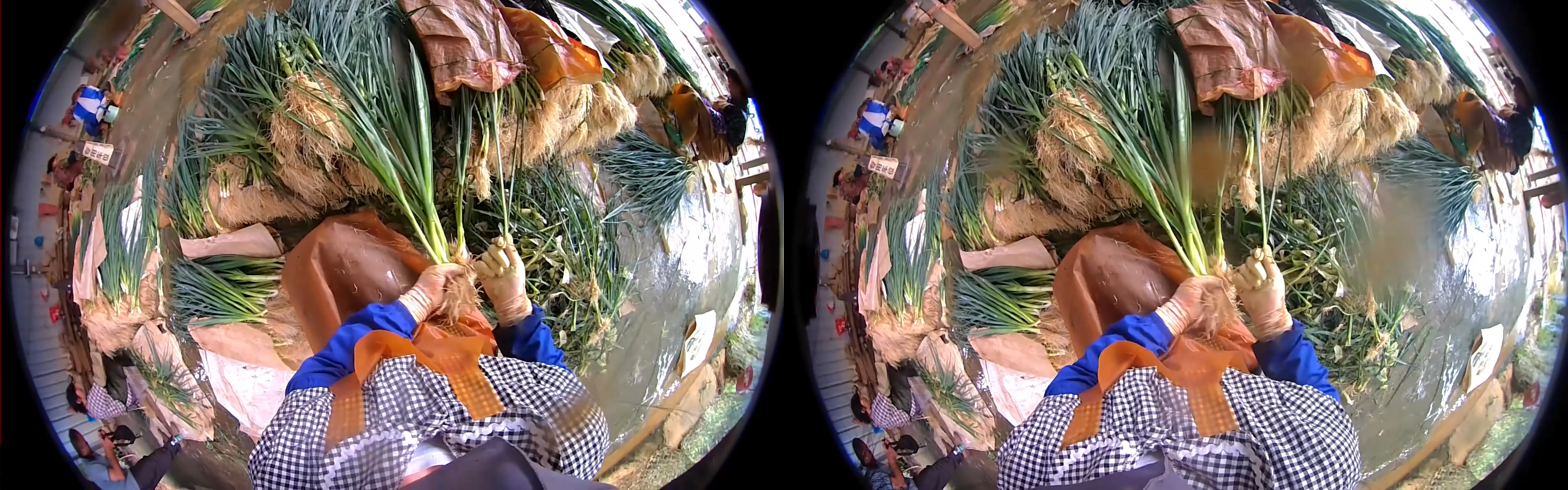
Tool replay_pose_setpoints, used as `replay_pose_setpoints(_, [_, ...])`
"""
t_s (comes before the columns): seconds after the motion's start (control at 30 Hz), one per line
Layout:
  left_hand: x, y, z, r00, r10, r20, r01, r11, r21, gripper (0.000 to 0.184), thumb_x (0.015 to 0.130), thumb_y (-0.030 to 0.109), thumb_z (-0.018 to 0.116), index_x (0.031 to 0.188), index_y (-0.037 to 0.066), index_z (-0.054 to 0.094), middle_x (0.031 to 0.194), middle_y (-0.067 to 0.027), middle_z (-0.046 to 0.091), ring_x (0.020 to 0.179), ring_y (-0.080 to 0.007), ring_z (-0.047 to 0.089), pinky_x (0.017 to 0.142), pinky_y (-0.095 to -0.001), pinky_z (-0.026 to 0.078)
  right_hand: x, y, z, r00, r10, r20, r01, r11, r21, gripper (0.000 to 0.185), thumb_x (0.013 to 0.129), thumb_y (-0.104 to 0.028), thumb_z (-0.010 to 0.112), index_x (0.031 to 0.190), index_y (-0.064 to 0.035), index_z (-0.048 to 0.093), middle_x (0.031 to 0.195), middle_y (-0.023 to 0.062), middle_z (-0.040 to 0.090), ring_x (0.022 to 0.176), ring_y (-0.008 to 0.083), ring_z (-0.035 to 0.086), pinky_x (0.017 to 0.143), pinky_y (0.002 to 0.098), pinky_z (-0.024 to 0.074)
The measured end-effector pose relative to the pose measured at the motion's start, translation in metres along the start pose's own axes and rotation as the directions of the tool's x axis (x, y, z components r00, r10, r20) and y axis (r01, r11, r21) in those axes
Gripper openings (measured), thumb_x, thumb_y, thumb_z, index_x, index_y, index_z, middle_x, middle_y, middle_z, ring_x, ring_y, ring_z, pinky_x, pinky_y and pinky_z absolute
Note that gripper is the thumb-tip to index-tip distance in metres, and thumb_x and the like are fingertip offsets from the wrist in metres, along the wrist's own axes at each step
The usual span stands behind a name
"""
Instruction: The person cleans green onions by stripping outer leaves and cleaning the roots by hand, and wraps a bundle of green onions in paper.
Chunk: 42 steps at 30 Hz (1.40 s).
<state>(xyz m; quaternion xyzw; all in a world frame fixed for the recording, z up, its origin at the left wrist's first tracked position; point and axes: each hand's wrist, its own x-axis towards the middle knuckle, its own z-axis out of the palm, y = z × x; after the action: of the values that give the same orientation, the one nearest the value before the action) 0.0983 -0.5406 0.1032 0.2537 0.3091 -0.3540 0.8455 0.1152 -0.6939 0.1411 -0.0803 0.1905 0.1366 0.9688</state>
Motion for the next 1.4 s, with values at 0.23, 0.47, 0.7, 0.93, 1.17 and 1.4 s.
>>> replay_pose_setpoints(0.23, [0.019, 0.007, -0.023, 0.996, -0.065, 0.061, 0.078, 0.966, -0.245, 0.012, 0.083, 0.008, 0.062, 0.093, 0.002, 0.061, 0.076, -0.0053, 0.061, 0.062, -0.0153, 0.058, 0.056, -0.0259, 0.051, 0.013, 0.005, -0.016, 0.978, -0.023, -0.206, -0.038, 0.958, -0.283, 0.023, 0.093, -0.032, 0.049, 0.079, -0.0146, 0.052, 0.055, -0.0089, 0.032, 0.043, 0.0069, 0.025, 0.041, 0.0231, 0.0232])
replay_pose_setpoints(0.47, [0.018, -0.003, -0.006, 0.996, 0.009, -0.086, -0.010, 1.000, -0.010, 0.011, 0.081, 0.007, 0.064, 0.091, 0.004, 0.063, 0.075, -0.0052, 0.063, 0.055, -0.0139, 0.057, 0.047, -0.0234, 0.047, -0.023, -0.005, -0.005, 0.952, -0.163, -0.260, 0.068, 0.938, -0.341, 0.025, 0.096, -0.029, 0.044, 0.080, -0.0112, 0.052, 0.049, -0.0066, 0.030, 0.041, 0.0070, 0.024, 0.042, 0.0232, 0.0200])
replay_pose_setpoints(0.7, [0.021, 0.018, -0.018, 0.937, 0.294, -0.187, -0.281, 0.955, 0.093, 0.009, 0.077, 0.003, 0.068, 0.081, 0.005, 0.061, 0.065, 0.0016, 0.055, 0.051, -0.0121, 0.050, 0.048, -0.0239, 0.042, -0.064, -0.095, 0.001, 0.834, -0.510, -0.211, 0.115, 0.535, -0.837, 0.019, 0.091, -0.026, 0.055, 0.097, -0.0081, 0.056, 0.067, -0.0001, 0.053, 0.053, 0.0076, 0.043, 0.048, 0.0201, 0.0339])
replay_pose_setpoints(0.93, [0.053, -0.004, -0.044, 0.887, 0.445, -0.126, -0.400, 0.875, 0.273, 0.022, 0.073, -0.002, 0.070, 0.093, 0.002, 0.061, 0.075, -0.0024, 0.060, 0.062, -0.0146, 0.056, 0.057, -0.0258, 0.047, 0.041, -0.026, 0.040, 0.893, -0.418, 0.168, -0.112, -0.567, -0.816, 0.053, 0.073, -0.046, 0.071, 0.108, -0.0080, 0.058, 0.092, 0.0118, 0.064, 0.083, 0.0269, 0.063, 0.072, 0.0370, 0.0502])
replay_pose_setpoints(1.17, [0.000, 0.017, -0.013, 0.956, 0.203, -0.213, -0.149, 0.958, 0.244, 0.022, 0.072, -0.002, 0.069, 0.093, 0.002, 0.062, 0.077, -0.0034, 0.061, 0.064, -0.0153, 0.057, 0.059, -0.0265, 0.048, 0.151, 0.010, 0.006, 0.961, -0.229, 0.153, 0.078, -0.306, -0.949, 0.036, 0.084, -0.040, 0.061, 0.082, -0.0037, 0.061, 0.068, 0.0097, 0.063, 0.064, 0.0211, 0.061, 0.058, 0.0327, 0.0478])
replay_pose_setpoints(1.4, [0.013, 0.004, -0.038, 0.988, 0.055, -0.145, -0.055, 0.998, 0.006, 0.014, 0.074, 0.003, 0.067, 0.086, 0.001, 0.061, 0.067, -0.0075, 0.059, 0.051, -0.0205, 0.057, 0.045, -0.0316, 0.046, 0.112, 0.023, 0.015, 0.802, -0.437, 0.407, 0.154, -0.507, -0.848, 0.035, 0.078, -0.046, 0.066, 0.083, -0.0116, 0.062, 0.069, 0.0125, 0.063, 0.062, 0.0249, 0.062, 0.060, 0.0352, 0.0490])
